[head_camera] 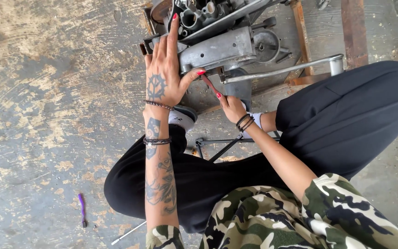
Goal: Removing an engine cover and cleaning internal components of a motorcycle engine using a small tool
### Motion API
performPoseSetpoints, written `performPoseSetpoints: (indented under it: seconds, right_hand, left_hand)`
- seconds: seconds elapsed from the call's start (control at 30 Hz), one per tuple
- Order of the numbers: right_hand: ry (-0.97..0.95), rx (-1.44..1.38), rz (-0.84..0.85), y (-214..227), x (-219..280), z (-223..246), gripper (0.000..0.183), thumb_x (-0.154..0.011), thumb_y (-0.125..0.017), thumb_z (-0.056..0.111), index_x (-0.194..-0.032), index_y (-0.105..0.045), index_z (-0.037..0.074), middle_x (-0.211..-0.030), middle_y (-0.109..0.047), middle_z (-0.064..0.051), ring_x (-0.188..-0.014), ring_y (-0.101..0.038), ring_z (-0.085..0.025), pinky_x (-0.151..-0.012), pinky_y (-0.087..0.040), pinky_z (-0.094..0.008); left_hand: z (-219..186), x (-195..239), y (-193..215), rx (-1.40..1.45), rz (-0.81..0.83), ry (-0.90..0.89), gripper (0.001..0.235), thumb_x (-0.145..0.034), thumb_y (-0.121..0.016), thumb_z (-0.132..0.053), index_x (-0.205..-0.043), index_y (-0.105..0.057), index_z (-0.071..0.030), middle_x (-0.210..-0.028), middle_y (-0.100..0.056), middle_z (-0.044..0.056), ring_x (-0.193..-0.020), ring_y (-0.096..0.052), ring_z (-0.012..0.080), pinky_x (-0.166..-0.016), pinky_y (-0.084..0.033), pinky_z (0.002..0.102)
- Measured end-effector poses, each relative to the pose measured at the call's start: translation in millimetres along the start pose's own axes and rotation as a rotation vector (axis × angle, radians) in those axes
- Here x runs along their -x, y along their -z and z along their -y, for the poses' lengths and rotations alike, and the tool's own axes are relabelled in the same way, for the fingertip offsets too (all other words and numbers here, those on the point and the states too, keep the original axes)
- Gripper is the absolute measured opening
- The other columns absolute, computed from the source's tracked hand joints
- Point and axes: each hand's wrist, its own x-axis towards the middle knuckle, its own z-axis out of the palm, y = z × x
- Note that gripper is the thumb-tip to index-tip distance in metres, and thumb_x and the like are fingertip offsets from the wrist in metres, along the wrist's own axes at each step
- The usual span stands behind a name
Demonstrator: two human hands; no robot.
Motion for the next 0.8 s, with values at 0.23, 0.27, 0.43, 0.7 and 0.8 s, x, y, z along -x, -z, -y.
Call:
performPoseSetpoints:
  seconds: [0.23,0.27,0.43,0.7,0.8]
  right_hand:
    - [-0.006,-0.149,-0.067,7,13,5,0.063,-0.110,-0.034,0.047,-0.059,-0.048,0.014,-0.048,-0.042,0.000,-0.040,-0.038,-0.013,-0.051,-0.031,-0.031]
    - [-0.050,-0.259,-0.078,7,13,7,0.067,-0.110,-0.031,0.050,-0.057,-0.051,0.014,-0.046,-0.045,0.001,-0.041,-0.045,-0.014,-0.056,-0.040,-0.031]
    - [-0.139,-0.266,0.073,-9,24,-14,0.061,-0.109,-0.032,0.051,-0.063,-0.051,0.015,-0.052,-0.043,0.003,-0.042,-0.038,-0.012,-0.048,-0.033,-0.028]
    - [-0.156,-0.280,0.046,4,20,1,0.057,-0.112,-0.036,0.039,-0.063,-0.051,0.013,-0.050,-0.043,0.002,-0.040,-0.038,-0.012,-0.049,-0.035,-0.031]
    - [-0.021,-0.099,-0.002,3,12,14,0.056,-0.111,-0.041,0.041,-0.062,-0.042,0.015,-0.050,-0.031,0.002,-0.043,-0.025,-0.011,-0.049,-0.018,-0.031]
  left_hand:
    - [0,0,-1,0.013,0.014,0.004,0.100,-0.096,-0.019,-0.090,-0.168,0.000,-0.022,-0.142,-0.060,0.013,-0.128,-0.059,0.0378,-0.094,-0.045,0.053]
    - [0,0,-1,0.019,0.012,0.004,0.100,-0.096,-0.019,-0.090,-0.168,0.000,-0.022,-0.143,-0.060,0.012,-0.127,-0.059,0.0378,-0.094,-0.045,0.052]
    - [-2,-1,-1,0.002,0.020,0.019,0.100,-0.095,-0.015,-0.090,-0.167,0.000,-0.022,-0.140,-0.061,0.013,-0.126,-0.061,0.0367,-0.093,-0.047,0.056]
    - [-2,-1,1,0.023,0.031,0.026,0.100,-0.095,-0.019,-0.090,-0.167,0.002,-0.024,-0.148,-0.059,0.014,-0.136,-0.057,0.0406,-0.099,-0.045,0.060]
    - [-1,-2,-1,0.008,0.043,0.033,0.102,-0.095,-0.023,-0.090,-0.166,-0.003,-0.021,-0.144,-0.059,0.013,-0.127,-0.058,0.0376,-0.094,-0.046,0.057]
